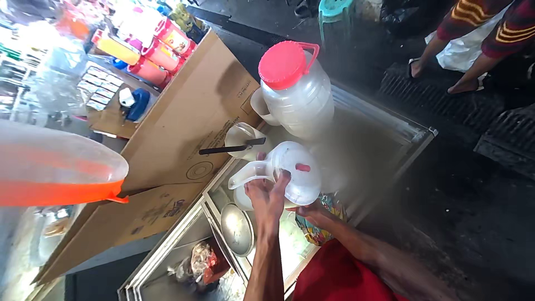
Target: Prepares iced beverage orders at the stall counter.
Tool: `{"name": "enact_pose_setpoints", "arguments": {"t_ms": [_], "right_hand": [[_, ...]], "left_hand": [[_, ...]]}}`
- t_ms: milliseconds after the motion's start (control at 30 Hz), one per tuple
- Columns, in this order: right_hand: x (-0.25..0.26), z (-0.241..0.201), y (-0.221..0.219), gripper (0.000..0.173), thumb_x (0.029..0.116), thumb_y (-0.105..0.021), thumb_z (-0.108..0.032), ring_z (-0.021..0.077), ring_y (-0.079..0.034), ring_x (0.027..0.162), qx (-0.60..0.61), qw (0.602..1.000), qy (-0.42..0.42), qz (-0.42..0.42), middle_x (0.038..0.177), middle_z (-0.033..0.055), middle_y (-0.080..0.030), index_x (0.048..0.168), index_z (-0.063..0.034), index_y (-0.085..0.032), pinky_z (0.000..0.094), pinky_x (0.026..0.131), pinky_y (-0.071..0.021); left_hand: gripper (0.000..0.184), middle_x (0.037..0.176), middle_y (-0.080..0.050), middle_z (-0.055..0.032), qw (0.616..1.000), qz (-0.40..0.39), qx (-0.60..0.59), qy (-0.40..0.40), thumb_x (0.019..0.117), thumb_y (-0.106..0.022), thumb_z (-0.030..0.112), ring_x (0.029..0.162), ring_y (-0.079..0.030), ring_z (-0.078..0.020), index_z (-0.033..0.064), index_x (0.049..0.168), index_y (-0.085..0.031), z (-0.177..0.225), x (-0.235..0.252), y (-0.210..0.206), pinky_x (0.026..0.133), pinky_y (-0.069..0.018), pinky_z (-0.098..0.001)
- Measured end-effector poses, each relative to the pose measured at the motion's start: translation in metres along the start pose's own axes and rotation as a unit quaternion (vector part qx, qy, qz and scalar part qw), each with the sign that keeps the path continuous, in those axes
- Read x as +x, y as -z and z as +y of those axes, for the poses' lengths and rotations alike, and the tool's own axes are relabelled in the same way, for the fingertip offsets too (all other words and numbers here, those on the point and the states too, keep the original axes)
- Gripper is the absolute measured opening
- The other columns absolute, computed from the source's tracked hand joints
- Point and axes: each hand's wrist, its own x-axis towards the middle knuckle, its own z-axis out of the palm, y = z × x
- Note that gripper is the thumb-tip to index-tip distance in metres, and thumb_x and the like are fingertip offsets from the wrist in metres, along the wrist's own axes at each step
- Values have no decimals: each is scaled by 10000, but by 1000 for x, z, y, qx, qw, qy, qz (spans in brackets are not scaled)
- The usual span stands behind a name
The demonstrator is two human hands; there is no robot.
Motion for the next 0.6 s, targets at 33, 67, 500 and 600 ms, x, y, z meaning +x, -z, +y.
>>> {"name": "enact_pose_setpoints", "arguments": {"t_ms": [33, 67, 500, 600], "right_hand": [[-1, 2, 3, 850, 783, -900, -253, 221, -644, 1206, 6, 1000, 8, -7, 1308, 125, -633, 1415, 26, -406, 431, 1051, -550], [-1, 4, 5, 834, 782, -902, -263, 223, -646, 1204, 10, 1000, 14, -11, 1304, 122, -639, 1404, 20, -423, 437, 1049, -551], [-2, 8, 10, 816, 775, -911, -294, 237, -644, 1204, 24, 999, 15, -18, 1306, 118, -639, 1386, 6, -461, 460, 1044, -549], [-4, 5, 7, 848, 773, -909, -313, 245, -645, 1205, 27, 999, 13, -16, 1312, 124, -636, 1397, 14, -438, 468, 1042, -549]], "left_hand": [[725, 1378, -633, -61, 1000, 1, -1, 0, 736, -779, 457, 1345, -517, -224, 62, 1319, -606, 1, -1, -2, 1198, -275, -539], [742, 1375, -634, -64, 1000, 1, -1, 0, 731, -781, 457, 1346, -518, -226, 58, 1330, -600, 2, -1, -3, 1200, -274, -543], [728, 1296, -678, -36, 999, -7, 45, -4, 745, -753, 506, 1313, -552, -180, 69, 1310, -617, 9, -3, -7, 1220, -227, -564], [710, 1269, -689, -39, 998, -15, 57, -4, 750, -760, 505, 1304, -558, -177, 67, 1293, -628, 12, -4, -7, 1228, -209, -559]]}}
